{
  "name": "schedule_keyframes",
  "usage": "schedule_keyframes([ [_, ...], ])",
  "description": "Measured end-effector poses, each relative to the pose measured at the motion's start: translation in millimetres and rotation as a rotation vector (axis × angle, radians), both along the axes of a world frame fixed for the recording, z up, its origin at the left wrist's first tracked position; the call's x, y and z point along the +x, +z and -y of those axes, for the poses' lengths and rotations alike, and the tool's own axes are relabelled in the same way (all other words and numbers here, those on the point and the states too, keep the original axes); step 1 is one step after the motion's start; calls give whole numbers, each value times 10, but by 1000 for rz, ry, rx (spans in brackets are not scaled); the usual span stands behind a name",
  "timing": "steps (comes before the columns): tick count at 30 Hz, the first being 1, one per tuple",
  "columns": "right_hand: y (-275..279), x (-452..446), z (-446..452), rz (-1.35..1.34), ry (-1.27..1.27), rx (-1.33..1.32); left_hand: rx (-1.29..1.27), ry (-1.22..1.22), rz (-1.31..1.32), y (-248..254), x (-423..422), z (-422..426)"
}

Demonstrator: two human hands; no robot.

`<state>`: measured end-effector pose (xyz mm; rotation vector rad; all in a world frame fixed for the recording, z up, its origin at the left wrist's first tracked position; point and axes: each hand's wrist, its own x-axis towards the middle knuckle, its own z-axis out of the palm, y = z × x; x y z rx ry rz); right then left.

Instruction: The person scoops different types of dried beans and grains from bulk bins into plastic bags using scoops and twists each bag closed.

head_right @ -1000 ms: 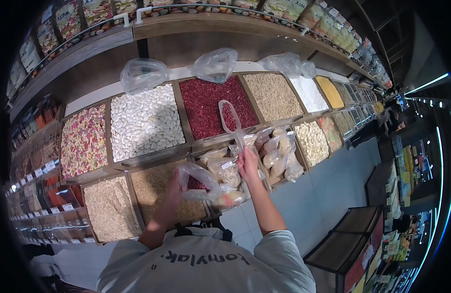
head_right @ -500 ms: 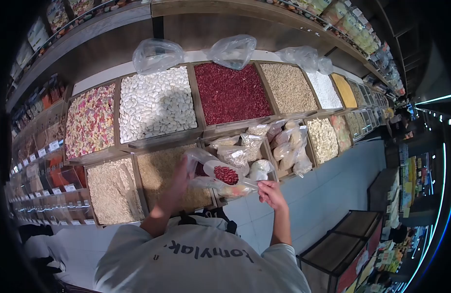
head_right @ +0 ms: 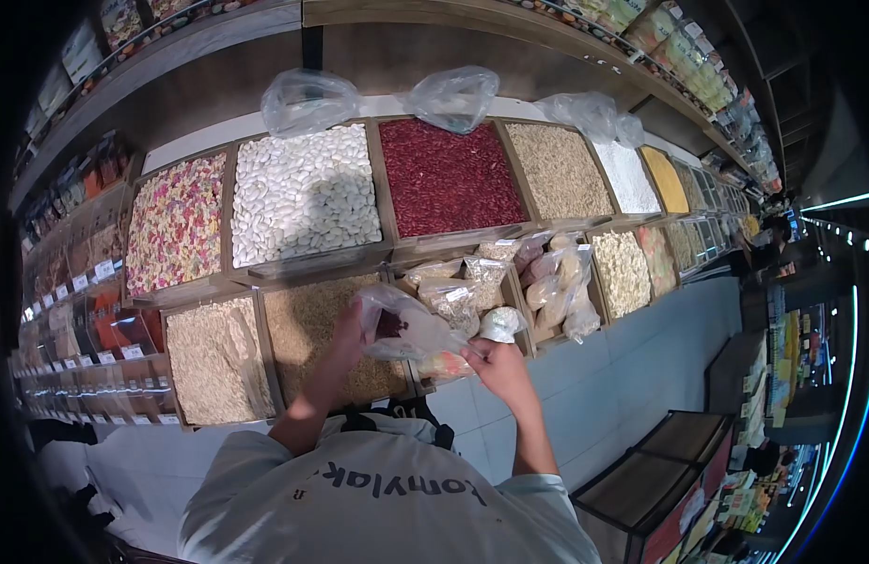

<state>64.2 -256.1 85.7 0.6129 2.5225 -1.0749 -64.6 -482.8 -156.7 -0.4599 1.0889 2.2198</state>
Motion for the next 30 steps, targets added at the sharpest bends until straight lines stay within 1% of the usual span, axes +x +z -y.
schedule_keyframes([
  [2,146,17,-26,-25,33,55,-191,-19,16,104,15,28],
  [4,300,9,-153,-71,-75,-80,-157,-20,14,65,27,47],
  [5,351,-10,-283,-74,-77,-75,-123,-24,8,44,26,43],
  [7,436,-105,-542,-183,-237,-343,-111,-6,27,20,32,30],
  [8,414,-202,-594,-192,-242,-337,-106,15,50,12,35,8],
  [10,303,-463,-684,-424,-456,-507,-132,-13,53,211,25,7],
  [11,228,-570,-667,-435,-459,-506,-168,-37,65,313,23,11],
  [13,48,-835,-545,-476,-481,-736,-193,-8,53,348,29,-18],
  [14,-146,-967,-584,-482,-439,-820,-220,27,54,357,38,-29],
  [16,-469,-1250,-552,-535,-495,-882,-262,8,28,362,75,-28],
  [18,-727,-1499,-532,-515,-396,-538,-308,-7,0,307,105,-33],
  [19,-845,-1584,-563,-468,-342,-385,-358,9,-9,195,130,-59],
  [20,-1025,-1663,-592,-474,-345,-391,-386,14,-16,42,159,-69],
  [21,-1208,-1764,-623,-580,-271,-226,-413,19,-24,-108,186,-81],
  [23,-1241,-1859,-608,-641,-286,-241,-448,86,-55,-286,197,-123],
  [24,-1256,-1905,-599,-671,-293,-249,-459,106,-64,-281,212,-130],
  [26,-1339,-1941,-618,-726,-349,-127,-182,40,-18,81,279,-43],
  [27,-1174,-1866,-552,-718,-338,-143,-184,32,-17,189,273,-38],
  [28,-1203,-1830,-575,-714,-346,-143,-160,54,-1,247,275,-38],
  [29,-1234,-1786,-602,-730,-339,-55,-137,77,19,302,286,-32],
  [30,-1277,-1730,-613,-741,-331,32,-141,71,27,192,288,-20],
])
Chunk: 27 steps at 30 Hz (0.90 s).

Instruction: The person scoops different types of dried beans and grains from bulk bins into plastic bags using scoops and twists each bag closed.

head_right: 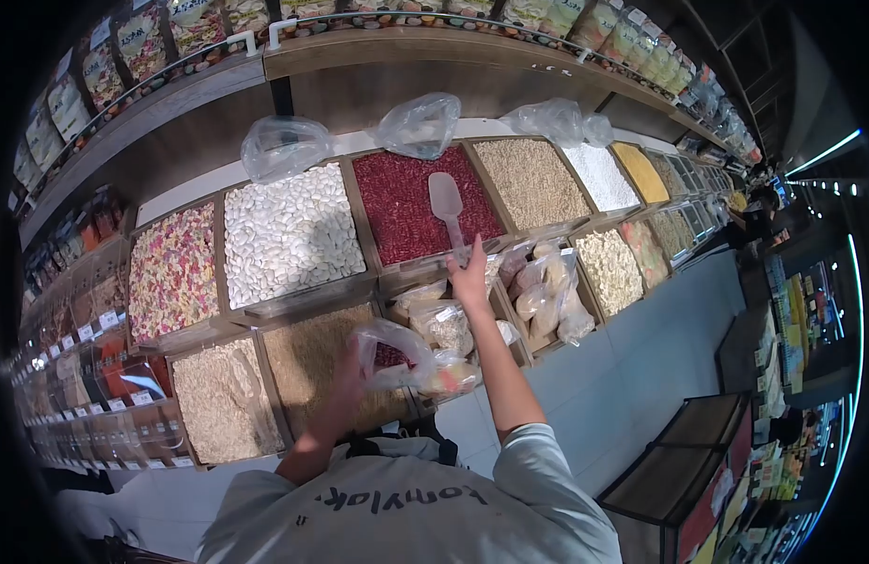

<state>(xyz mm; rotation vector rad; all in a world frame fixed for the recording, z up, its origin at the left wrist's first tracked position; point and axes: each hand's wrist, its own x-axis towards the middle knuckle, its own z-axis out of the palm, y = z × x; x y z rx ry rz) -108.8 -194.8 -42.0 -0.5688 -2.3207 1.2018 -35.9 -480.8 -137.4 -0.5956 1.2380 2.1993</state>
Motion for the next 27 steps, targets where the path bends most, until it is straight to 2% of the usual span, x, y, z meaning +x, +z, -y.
schedule_keyframes([
  [2,155,220,148,-30,-91,-19,14,-49,-39,-219,-13,27],
  [4,112,512,262,-155,-203,-169,28,-73,-58,-107,-16,51],
  [5,-126,656,272,-116,-124,-305,37,-79,-65,14,-36,45],
  [7,-543,974,405,138,86,-472,0,-70,-35,21,-43,11],
  [9,-696,1250,686,151,208,-369,-38,-57,-11,-31,-68,-4],
  [10,-720,1321,727,153,204,-376,42,-78,-65,-82,-85,4],
  [12,-744,1452,817,276,425,-169,112,-107,-114,-116,-72,31],
  [14,-762,1494,851,333,341,-246,4,-70,-81,192,-78,-1],
  [16,-958,1488,749,534,260,-103,-3,-136,-90,229,-94,56],
  [17,-996,1499,724,529,252,-106,-6,-192,-100,247,-104,72],
  [19,-981,1448,648,712,196,-46,-53,-183,-156,422,-101,57],
  [20,-1032,1448,606,697,177,-41,-96,-167,-206,535,-108,27],
  [22,-1254,1529,554,321,125,-224,-71,-187,-223,731,-113,67],
  [23,-1261,1564,556,294,80,-352,-60,-190,-223,788,-117,100],
  [24,-1048,1578,597,287,67,-351,-56,-203,-227,811,-122,111],
  [26,-490,1529,684,116,-39,-1260,-99,-191,-327,851,-135,132],
  [27,-424,1538,668,109,-43,-1259,-97,-197,-330,904,-142,135],
])
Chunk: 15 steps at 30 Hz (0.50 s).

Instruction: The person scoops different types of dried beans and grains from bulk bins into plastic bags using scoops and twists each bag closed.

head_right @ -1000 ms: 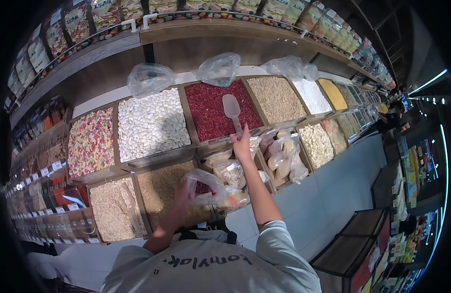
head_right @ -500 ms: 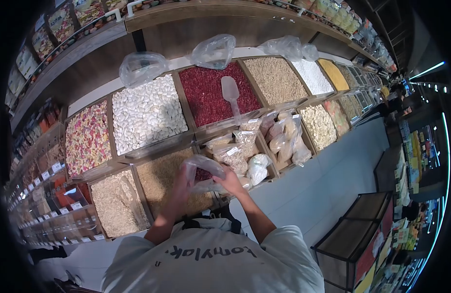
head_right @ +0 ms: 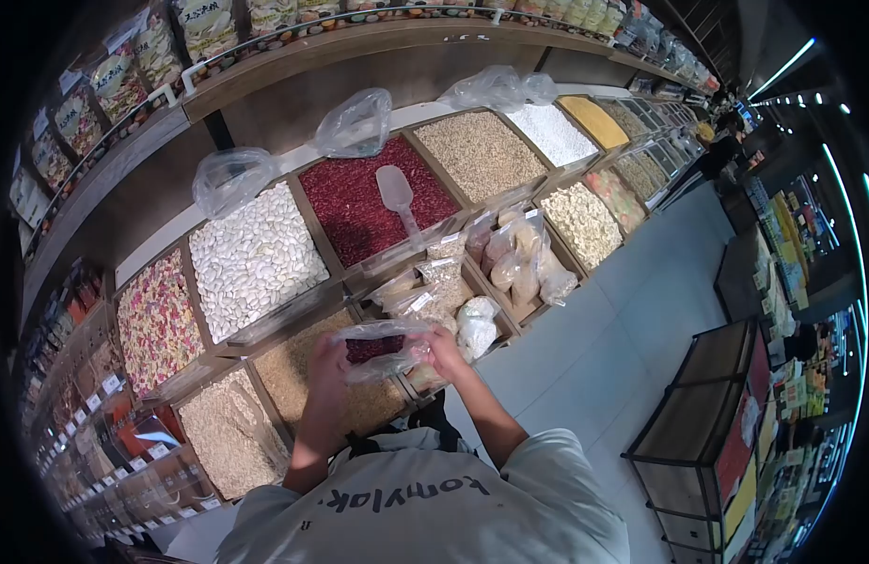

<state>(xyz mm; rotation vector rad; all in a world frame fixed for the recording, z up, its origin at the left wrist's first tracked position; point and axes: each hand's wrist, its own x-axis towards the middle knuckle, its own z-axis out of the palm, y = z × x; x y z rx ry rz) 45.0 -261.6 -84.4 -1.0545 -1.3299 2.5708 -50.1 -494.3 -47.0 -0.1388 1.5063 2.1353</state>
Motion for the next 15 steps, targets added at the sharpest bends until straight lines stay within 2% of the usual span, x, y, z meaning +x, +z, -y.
schedule_keyframes([
  [3,81,63,-111,-79,-28,-125,0,7,-17,189,-31,4],
  [5,61,105,-164,-182,-28,-213,-146,-4,-101,286,-37,47],
  [9,588,104,-15,-156,-62,-92,-234,-135,-299,368,-144,159],
  [11,782,107,37,-234,-80,125,-261,-104,-333,593,-147,175],
  [12,920,125,49,-235,-94,131,-254,-117,-337,595,-181,189],
  [14,1234,197,109,-148,-58,611,-441,-75,-649,584,-245,251],
  [15,1425,284,174,-144,-72,611,-437,-88,-653,699,-222,226],
])
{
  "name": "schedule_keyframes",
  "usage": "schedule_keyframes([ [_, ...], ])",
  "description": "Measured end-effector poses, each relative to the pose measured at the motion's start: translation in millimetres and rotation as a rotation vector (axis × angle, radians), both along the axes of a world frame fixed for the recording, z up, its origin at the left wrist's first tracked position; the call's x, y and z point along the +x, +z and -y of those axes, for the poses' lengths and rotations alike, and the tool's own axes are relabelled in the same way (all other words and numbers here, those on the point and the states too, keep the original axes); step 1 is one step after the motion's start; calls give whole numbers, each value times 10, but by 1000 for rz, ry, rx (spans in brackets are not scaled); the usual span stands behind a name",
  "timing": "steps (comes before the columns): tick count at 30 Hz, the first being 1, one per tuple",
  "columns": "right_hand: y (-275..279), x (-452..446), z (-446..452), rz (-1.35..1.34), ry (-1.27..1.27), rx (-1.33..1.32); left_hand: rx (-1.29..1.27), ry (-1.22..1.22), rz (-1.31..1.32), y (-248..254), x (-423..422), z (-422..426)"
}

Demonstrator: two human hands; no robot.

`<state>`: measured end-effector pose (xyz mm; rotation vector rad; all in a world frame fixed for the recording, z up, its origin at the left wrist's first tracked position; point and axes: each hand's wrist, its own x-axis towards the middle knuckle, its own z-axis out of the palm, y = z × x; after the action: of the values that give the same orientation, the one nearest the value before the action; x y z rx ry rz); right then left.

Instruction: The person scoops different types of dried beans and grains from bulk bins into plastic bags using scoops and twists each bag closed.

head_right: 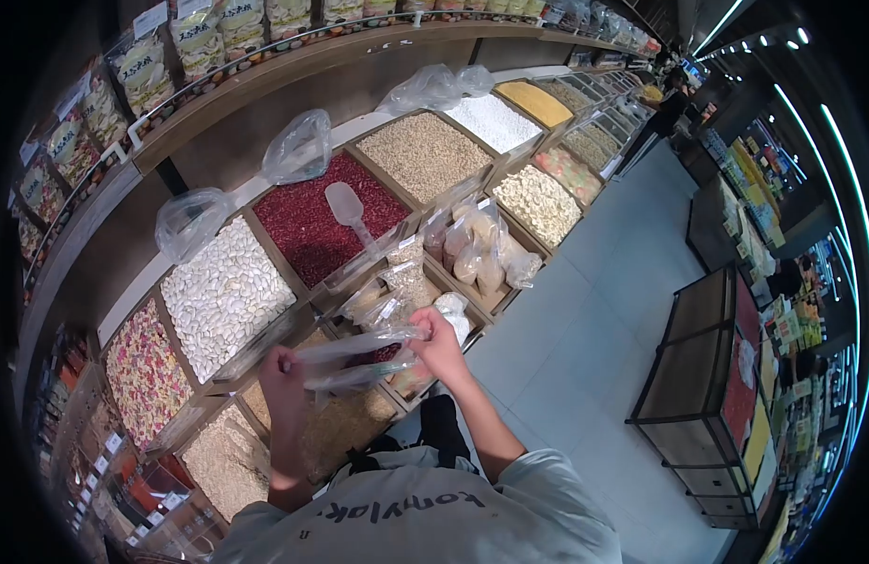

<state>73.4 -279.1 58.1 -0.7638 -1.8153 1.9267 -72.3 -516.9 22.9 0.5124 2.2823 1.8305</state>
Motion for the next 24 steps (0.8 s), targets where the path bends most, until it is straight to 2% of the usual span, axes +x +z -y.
schedule_keyframes([
  [2,304,196,59,183,-83,258,-32,101,-165,364,67,-89],
  [3,320,260,62,164,-153,515,-28,89,-169,466,122,-128],
  [4,351,346,56,165,-163,516,-37,104,-144,551,184,-166],
  [6,526,496,57,86,-274,754,-39,115,-123,549,237,-265],
  [8,656,612,38,120,-349,740,118,-25,-44,358,255,-370],
  [11,613,851,-61,222,-334,673,139,-143,58,322,297,-533],
  [12,504,930,-105,183,-299,593,135,-156,59,386,360,-607],
  [14,502,1052,-165,143,-272,516,246,-127,366,591,566,-847],
  [15,593,1102,-158,121,-273,151,244,-135,364,618,664,-944],
  [16,648,1145,-179,93,-264,-213,351,-102,520,641,755,-1037],
  [17,644,1217,-236,90,-266,-212,457,-66,674,657,804,-1104],
  [18,661,1300,-295,-74,-233,-387,458,-68,672,653,815,-1128],
  [19,676,1364,-351,-240,-195,-560,558,-245,760,643,813,-1128],
  [20,681,1416,-408,-244,-196,-559,656,-425,845,643,806,-1140],
  [22,727,1515,-505,-448,-216,-754,645,-468,854,703,789,-1145],
  [24,765,1607,-577,-504,-196,-777,635,-508,864,860,848,-1170],
])
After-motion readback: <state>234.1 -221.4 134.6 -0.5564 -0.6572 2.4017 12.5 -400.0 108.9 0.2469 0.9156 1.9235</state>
